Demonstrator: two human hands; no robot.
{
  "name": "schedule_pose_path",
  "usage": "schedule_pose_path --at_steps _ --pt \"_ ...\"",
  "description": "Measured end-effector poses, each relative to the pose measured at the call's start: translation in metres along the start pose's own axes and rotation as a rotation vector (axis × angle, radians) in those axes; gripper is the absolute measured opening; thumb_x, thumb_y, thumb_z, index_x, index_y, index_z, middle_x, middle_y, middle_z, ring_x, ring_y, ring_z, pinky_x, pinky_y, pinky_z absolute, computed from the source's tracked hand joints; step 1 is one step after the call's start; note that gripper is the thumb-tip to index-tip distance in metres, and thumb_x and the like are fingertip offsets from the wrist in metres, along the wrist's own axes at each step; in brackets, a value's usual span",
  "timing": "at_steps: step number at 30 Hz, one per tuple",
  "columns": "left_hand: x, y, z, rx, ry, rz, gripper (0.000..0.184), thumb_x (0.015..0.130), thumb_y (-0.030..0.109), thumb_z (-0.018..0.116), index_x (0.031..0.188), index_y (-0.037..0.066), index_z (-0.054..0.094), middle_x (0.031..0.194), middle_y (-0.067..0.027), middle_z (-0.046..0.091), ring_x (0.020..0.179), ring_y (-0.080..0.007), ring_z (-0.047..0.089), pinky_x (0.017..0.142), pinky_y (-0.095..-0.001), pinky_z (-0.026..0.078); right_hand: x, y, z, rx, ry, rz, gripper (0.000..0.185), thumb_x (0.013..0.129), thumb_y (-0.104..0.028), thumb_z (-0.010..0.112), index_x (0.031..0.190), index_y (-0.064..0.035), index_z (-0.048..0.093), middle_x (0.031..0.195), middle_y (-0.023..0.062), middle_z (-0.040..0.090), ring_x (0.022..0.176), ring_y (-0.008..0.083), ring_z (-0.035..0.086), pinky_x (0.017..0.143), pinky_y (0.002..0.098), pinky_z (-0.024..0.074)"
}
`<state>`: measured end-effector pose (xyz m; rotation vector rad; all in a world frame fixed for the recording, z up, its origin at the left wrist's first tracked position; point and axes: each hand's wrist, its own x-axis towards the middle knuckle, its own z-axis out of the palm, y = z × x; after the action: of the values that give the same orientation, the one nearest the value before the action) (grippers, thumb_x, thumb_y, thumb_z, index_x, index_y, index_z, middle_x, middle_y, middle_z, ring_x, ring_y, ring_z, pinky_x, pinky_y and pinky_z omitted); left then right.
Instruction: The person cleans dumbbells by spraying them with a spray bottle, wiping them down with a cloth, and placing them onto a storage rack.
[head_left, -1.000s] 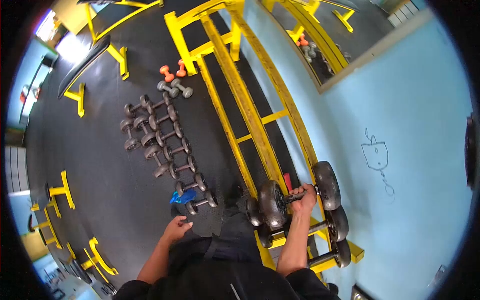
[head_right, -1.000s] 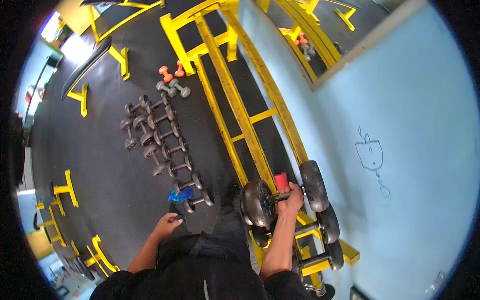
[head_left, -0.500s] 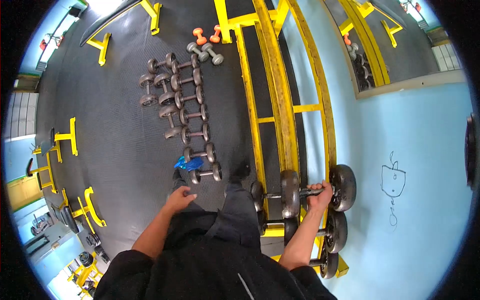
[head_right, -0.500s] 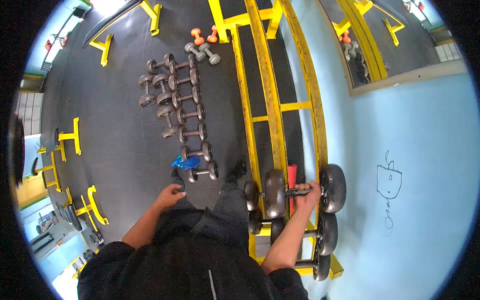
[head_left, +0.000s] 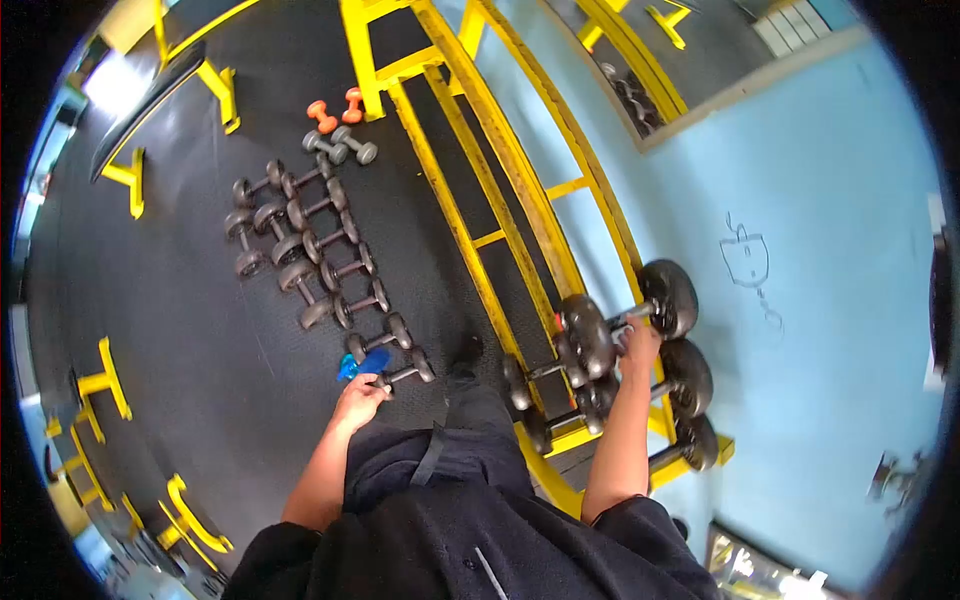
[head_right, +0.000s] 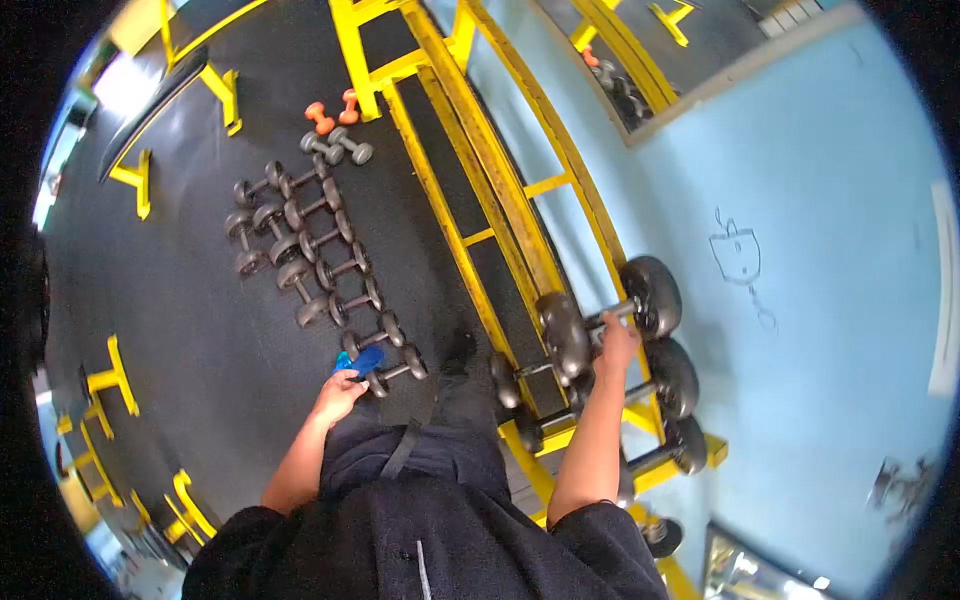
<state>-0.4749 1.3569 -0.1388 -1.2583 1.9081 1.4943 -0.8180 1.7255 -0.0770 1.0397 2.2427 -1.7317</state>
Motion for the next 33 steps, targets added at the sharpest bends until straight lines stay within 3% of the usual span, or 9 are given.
schedule_pose_path --at_steps 1,2,3,8,13,18,22,25,33 --pt "-0.001 -0.005 -0.012 -0.044 -0.014 0.016 0.051 0.083 0.029 0.07 0.121 -0.001 0.055 0.099 -0.014 0.069 0.097 -0.0222 0.064 0.086 -0.0323 0.048 -0.04 -0.009 0.004 -0.068 0.13 -0.113 0.039 0.073 -0.019 0.072 0.105 -0.0057 0.056 0.087 0.008 0.06 0.073 0.0212 0.058 0.064 0.037 0.0474" --pt "0.01 -0.029 -0.018 -0.033 -0.016 0.058 0.049 0.083 0.026 0.069 0.121 -0.002 0.054 0.096 -0.0126 0.069 0.094 -0.0201 0.064 0.083 -0.0313 0.048 -0.061 0.003 0.003 -0.2 0.27 -0.469 0.051 0.072 -0.018 0.072 0.116 -0.0022 0.054 0.1 0.0112 0.063 0.08 0.0214 0.06 0.073 0.0345 0.0481" --pt "0.015 -0.041 -0.028 -0.009 -0.047 0.079 0.049 0.083 0.026 0.069 0.121 -0.002 0.054 0.096 -0.0126 0.069 0.094 -0.0201 0.064 0.083 -0.0313 0.048 -0.093 0.001 0.001 -0.254 0.243 -0.514 0.043 0.074 -0.012 0.073 0.111 0.0024 0.055 0.085 0.0092 0.065 0.075 0.016 0.059 0.07 0.0292 0.0477" --pt "-0.007 -0.076 -0.068 -0.036 -0.13 0.218 0.045 0.084 0.018 0.07 0.121 0.0 0.052 0.093 -0.0085 0.067 0.084 -0.0147 0.061 0.076 -0.0283 0.048 -0.218 0.058 0.028 -0.307 0.055 -0.648 0.019 0.079 -0.008 0.07 0.095 -0.0009 0.063 0.079 0.0044 0.064 0.071 0.0114 0.057 0.068 0.027 0.0483" --pt "-0.034 -0.093 -0.096 -0.083 -0.217 0.164 0.053 0.081 0.026 0.072 0.122 -0.002 0.053 0.098 -0.0124 0.068 0.091 -0.0203 0.065 0.082 -0.0317 0.05 -0.308 0.116 0.07 -0.315 -0.398 -0.339 0.012 0.086 -0.009 0.064 0.093 0.0003 0.067 0.077 0.0064 0.068 0.069 0.0114 0.061 0.065 0.0267 0.0502" --pt "-0.043 -0.102 -0.097 0.123 -0.315 0.147 0.053 0.081 0.025 0.072 0.123 -0.002 0.053 0.101 -0.0138 0.068 0.094 -0.0203 0.064 0.084 -0.0316 0.049 -0.348 0.164 0.062 -0.353 -0.63 -0.044 0.032 0.085 -0.004 0.059 0.117 -0.0005 0.061 0.081 0.011 0.069 0.071 0.0145 0.064 0.069 0.0295 0.0522" --pt "-0.046 -0.109 -0.086 0.146 -0.391 0.137 0.049 0.083 0.023 0.07 0.123 0.0 0.054 0.102 -0.0133 0.068 0.096 -0.0205 0.063 0.084 -0.0314 0.048 -0.362 0.193 0.033 -0.614 -0.657 -0.042 0.05 0.076 -0.001 0.052 0.125 -0.0032 0.057 0.083 0.02 0.069 0.079 0.0216 0.068 0.078 0.0324 0.052" --pt "-0.048 -0.119 -0.072 0.32 -0.475 0.134 0.051 0.082 0.025 0.071 0.123 -0.001 0.054 0.102 -0.0145 0.068 0.097 -0.0211 0.063 0.085 -0.0318 0.048 -0.379 0.22 0.012 -0.543 -0.557 -0.148 0.05 0.077 0.001 0.051 0.127 -0.0047 0.056 0.092 0.0154 0.069 0.085 0.0212 0.067 0.078 0.0314 0.0518" --pt "-0.075 -0.136 -0.038 0.531 -0.653 0.264 0.055 0.082 0.031 0.071 0.123 -0.001 0.053 0.103 -0.0153 0.068 0.097 -0.023 0.065 0.085 -0.0325 0.049 -0.426 0.297 -0.036 -0.453 -0.474 -0.011 0.051 0.078 0.007 0.05 0.129 -0.0013 0.054 0.094 0.0097 0.065 0.08 0.0151 0.062 0.072 0.0258 0.0503"
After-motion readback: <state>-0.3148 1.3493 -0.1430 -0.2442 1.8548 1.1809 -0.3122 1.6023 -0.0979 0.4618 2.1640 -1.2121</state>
